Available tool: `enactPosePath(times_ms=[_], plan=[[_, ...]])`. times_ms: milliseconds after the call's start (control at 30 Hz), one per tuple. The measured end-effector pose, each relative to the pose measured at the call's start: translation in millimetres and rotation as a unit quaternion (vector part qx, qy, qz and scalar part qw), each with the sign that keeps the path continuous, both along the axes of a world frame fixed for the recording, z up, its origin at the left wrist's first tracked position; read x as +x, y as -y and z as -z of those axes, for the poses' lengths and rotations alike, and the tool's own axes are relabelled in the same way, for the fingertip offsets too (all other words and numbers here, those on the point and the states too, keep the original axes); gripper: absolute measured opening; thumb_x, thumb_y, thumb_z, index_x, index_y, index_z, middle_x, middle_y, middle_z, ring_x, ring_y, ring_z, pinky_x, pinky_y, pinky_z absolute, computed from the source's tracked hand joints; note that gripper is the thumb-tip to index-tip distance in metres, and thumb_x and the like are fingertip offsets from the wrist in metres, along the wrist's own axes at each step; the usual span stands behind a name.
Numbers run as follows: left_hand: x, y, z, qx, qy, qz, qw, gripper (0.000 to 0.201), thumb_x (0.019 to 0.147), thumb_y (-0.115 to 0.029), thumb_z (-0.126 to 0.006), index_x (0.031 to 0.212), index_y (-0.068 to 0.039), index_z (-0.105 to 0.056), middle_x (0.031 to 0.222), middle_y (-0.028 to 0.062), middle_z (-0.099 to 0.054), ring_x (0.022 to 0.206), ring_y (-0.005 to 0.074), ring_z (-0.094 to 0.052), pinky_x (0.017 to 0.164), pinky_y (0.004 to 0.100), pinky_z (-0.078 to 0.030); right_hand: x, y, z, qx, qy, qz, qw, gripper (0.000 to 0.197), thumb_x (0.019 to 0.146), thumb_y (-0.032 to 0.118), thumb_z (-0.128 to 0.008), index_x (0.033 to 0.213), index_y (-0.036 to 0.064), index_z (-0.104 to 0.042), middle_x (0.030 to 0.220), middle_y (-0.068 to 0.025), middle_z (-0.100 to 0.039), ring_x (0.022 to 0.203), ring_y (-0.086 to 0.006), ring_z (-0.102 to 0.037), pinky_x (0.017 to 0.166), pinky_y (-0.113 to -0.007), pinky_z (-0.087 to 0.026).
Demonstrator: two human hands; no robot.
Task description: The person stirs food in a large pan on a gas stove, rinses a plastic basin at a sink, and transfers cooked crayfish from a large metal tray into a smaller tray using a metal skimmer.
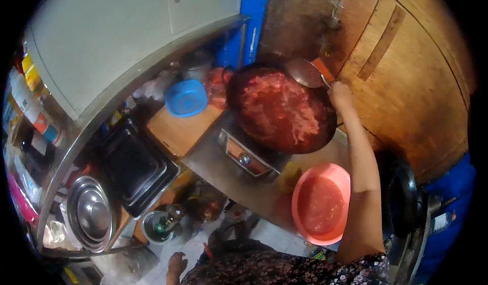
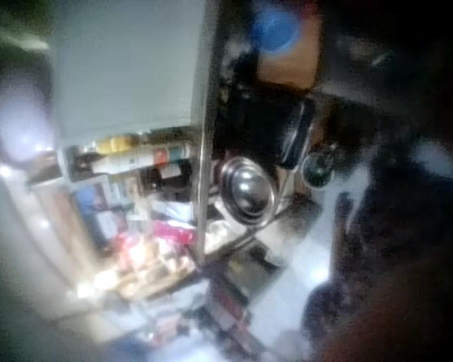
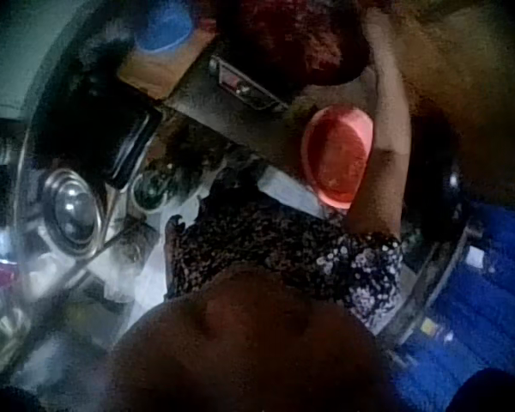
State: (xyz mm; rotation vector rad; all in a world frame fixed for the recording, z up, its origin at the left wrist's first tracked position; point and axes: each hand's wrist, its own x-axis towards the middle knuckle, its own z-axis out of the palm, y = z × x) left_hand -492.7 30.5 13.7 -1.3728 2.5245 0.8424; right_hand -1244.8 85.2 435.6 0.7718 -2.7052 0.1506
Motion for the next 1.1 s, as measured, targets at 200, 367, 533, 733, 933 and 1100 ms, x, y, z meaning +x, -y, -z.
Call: enactPosePath(times_ms=[200,367,533,733,933,1100], plan=[[-0.9,16.3,15.9,0.016,-0.064,0.029,0.997,0.030,0.067,-0.020,-0.071,0.094,-0.008,-0.067,0.095,0.0173,-0.064,0.090,0.0355,-0.061,0.080,0.0438,-0.050,-39.1,-16.1,18.6,0.026,0.010,0.040,0.999,0.027,0.087,0.012,-0.046,0.101,-0.0001,-0.066,0.108,-0.0230,-0.065,0.103,-0.0383,-0.062,0.086,-0.048,-0.049],[21.5,19.1,23.0,0.000,-0.103,0.020,0.995,0.030,0.067,-0.020,-0.071,0.095,-0.008,-0.067,0.093,0.0176,-0.064,0.090,0.0351,-0.061,0.080,0.0439,-0.049,4.5,14.8,23.8,0.098,0.111,0.066,0.987,0.029,0.087,0.013,-0.048,0.106,-0.0001,-0.066,0.111,-0.0208,-0.065,0.107,-0.0356,-0.061,0.088,-0.045,-0.050],[-10.3,8.5,-7.1,0.048,-0.059,0.047,0.996,0.033,0.068,-0.021,-0.071,0.099,-0.009,-0.066,0.098,0.0164,-0.065,0.093,0.0356,-0.061,0.083,0.0445,-0.048,-9.5,-1.5,32.0,0.075,0.332,0.071,0.938,0.024,0.087,0.015,-0.056,0.074,-0.0030,-0.065,0.066,-0.0133,-0.064,0.054,-0.0224,-0.061,0.044,-0.037,-0.046],[2.9,7.4,42.1,0.053,-0.047,0.022,0.997,0.033,0.070,-0.023,-0.070,0.099,-0.009,-0.065,0.097,0.0159,-0.064,0.095,0.0362,-0.060,0.086,0.0444,-0.047,-12.8,10.2,50.2,0.107,0.479,0.010,0.871,0.023,0.087,0.015,-0.054,0.070,0.0013,-0.062,0.059,-0.0077,-0.058,0.046,-0.0161,-0.050,0.041,-0.033,-0.041],[6.8,8.8,41.4,0.024,-0.073,0.028,0.997,0.031,0.069,-0.023,-0.071,0.096,-0.009,-0.066,0.094,0.0157,-0.064,0.093,0.0356,-0.061,0.084,0.0437,-0.049,21.1,29.2,47.2,0.097,0.512,-0.011,0.854,0.015,0.083,0.010,-0.054,0.072,0.0008,-0.058,0.060,-0.0069,-0.054,0.043,-0.0125,-0.043,0.036,-0.030,-0.033],[25.0,6.4,46.7,0.000,-0.065,0.027,0.998,0.029,0.069,-0.022,-0.072,0.094,-0.009,-0.066,0.092,0.0146,-0.064,0.091,0.0349,-0.061,0.082,0.0433,-0.049,32.4,40.7,32.6,0.043,0.472,-0.033,0.880,0.017,0.089,0.009,-0.053,0.077,-0.0047,-0.056,0.060,-0.0144,-0.057,0.041,-0.0176,-0.045,0.034,-0.033,-0.032]])
